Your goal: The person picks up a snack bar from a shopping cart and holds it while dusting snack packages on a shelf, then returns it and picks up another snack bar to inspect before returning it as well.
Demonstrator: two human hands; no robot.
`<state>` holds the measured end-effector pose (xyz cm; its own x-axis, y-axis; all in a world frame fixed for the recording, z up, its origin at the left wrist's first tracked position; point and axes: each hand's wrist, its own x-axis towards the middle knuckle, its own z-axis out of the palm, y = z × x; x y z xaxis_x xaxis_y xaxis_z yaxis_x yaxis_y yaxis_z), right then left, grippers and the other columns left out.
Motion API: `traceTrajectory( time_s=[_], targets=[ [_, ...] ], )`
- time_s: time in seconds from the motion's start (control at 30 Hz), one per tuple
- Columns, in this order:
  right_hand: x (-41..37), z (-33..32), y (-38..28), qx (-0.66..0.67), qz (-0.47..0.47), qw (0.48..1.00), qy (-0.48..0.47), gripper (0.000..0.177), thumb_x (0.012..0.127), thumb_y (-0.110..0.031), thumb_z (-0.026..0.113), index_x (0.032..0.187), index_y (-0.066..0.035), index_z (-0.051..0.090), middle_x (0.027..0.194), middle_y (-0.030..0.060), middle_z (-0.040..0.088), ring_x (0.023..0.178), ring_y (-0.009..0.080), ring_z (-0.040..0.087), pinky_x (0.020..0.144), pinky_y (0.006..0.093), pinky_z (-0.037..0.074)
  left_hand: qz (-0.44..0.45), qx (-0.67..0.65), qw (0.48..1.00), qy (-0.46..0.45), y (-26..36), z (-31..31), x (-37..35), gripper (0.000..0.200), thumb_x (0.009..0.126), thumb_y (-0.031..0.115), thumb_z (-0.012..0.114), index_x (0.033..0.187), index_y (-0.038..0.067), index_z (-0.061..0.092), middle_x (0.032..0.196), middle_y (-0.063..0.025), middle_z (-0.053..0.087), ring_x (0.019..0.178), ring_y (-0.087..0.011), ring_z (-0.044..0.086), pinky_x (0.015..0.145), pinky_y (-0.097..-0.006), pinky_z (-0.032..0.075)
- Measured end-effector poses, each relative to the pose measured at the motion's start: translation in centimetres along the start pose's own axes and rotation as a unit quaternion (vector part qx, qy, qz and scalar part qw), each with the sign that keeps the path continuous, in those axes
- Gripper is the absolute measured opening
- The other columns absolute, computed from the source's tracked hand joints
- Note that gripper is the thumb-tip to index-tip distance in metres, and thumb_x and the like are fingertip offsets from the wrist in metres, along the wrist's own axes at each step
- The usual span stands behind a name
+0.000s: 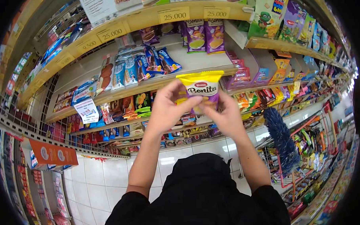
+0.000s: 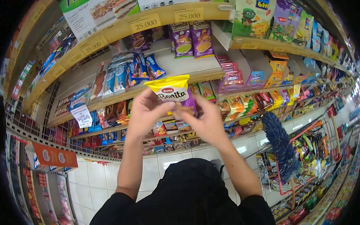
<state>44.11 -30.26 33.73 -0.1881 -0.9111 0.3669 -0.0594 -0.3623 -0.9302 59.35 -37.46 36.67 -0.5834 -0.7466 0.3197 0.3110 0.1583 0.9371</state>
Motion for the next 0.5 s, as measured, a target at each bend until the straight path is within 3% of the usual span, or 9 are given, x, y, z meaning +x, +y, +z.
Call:
traceTrajectory(
  time_s=[0.07, 0.17, 0.2, 0.27, 0.43, 0.5],
  targets=[
    [2.2, -1.5, -1.2, -0.191, -0.068, 0.978, 0.046, 0.041, 0.074, -0.012, 0.07, 0.109, 0.001, 0.054, 0.097, 0.0112, 0.062, 0.089, 0.0183, 0.06, 0.077, 0.0292, 0.046, 0.122, 0.129, 0.984, -0.022, 1.1, -0.4, 2.5, 0.036, 0.075, 0.004, 0.069, 0.108, -0.002, 0.055, 0.098, -0.0063, 0.062, 0.091, -0.0119, 0.058, 0.082, -0.0268, 0.048],
    [4.9, -2.7, -3.0, -0.418, -0.247, 0.852, 0.194, 0.042, 0.073, -0.013, 0.069, 0.109, -0.001, 0.054, 0.104, 0.0145, 0.057, 0.097, 0.0263, 0.056, 0.083, 0.0339, 0.043, 0.125, 0.137, 0.983, 0.004, 2.0, 0.3, 6.4, 0.033, 0.074, 0.006, 0.069, 0.104, -0.001, 0.057, 0.097, -0.0082, 0.063, 0.091, -0.0143, 0.06, 0.078, -0.0282, 0.049],
    [5.2, -3.1, -3.1, -0.409, -0.229, 0.859, 0.207, 0.041, 0.073, -0.014, 0.069, 0.109, -0.001, 0.053, 0.104, 0.0152, 0.056, 0.099, 0.0279, 0.054, 0.085, 0.0351, 0.042, 0.159, 0.213, 0.964, 0.022, 1.4, 0.0, 8.0, 0.033, 0.073, 0.006, 0.069, 0.104, -0.002, 0.057, 0.097, -0.0119, 0.064, 0.091, -0.0158, 0.062, 0.079, -0.0289, 0.049],
    [5.4, -4.0, -2.9, -0.388, -0.191, 0.871, 0.233, 0.04, 0.073, -0.014, 0.068, 0.109, -0.002, 0.053, 0.105, 0.0164, 0.053, 0.103, 0.0309, 0.05, 0.087, 0.0374, 0.041, 0.164, 0.278, 0.946, 0.021, 0.4, -0.3, 10.5, 0.033, 0.076, 0.003, 0.065, 0.106, -0.004, 0.055, 0.096, -0.0094, 0.063, 0.09, -0.0122, 0.059, 0.079, -0.0259, 0.048],
    [8.6, -4.6, -0.1, -0.467, -0.219, 0.831, 0.209, 0.018, 0.075, -0.012, 0.062, 0.088, 0.001, 0.06, 0.086, 0.0166, 0.058, 0.085, 0.0342, 0.055, 0.076, 0.0407, 0.044, 0.135, 0.264, 0.954, 0.039, -3.7, -0.3, 17.3, 0.039, 0.07, 0.017, 0.069, 0.102, -0.003, 0.058, 0.094, -0.0162, 0.065, 0.085, -0.0246, 0.064, 0.077, -0.0311, 0.049],
    [10.1, -4.6, 0.4, -0.502, -0.23, 0.811, 0.197, 0.018, 0.076, -0.011, 0.061, 0.089, 0.001, 0.06, 0.085, 0.0176, 0.059, 0.083, 0.035, 0.056, 0.077, 0.0413, 0.044, 0.112, 0.272, 0.955, 0.024, -4.9, -0.3, 20.3, 0.041, 0.07, 0.023, 0.068, 0.1, -0.003, 0.058, 0.093, -0.017, 0.065, 0.083, -0.0268, 0.064, 0.075, -0.0331, 0.049]
  ],
)
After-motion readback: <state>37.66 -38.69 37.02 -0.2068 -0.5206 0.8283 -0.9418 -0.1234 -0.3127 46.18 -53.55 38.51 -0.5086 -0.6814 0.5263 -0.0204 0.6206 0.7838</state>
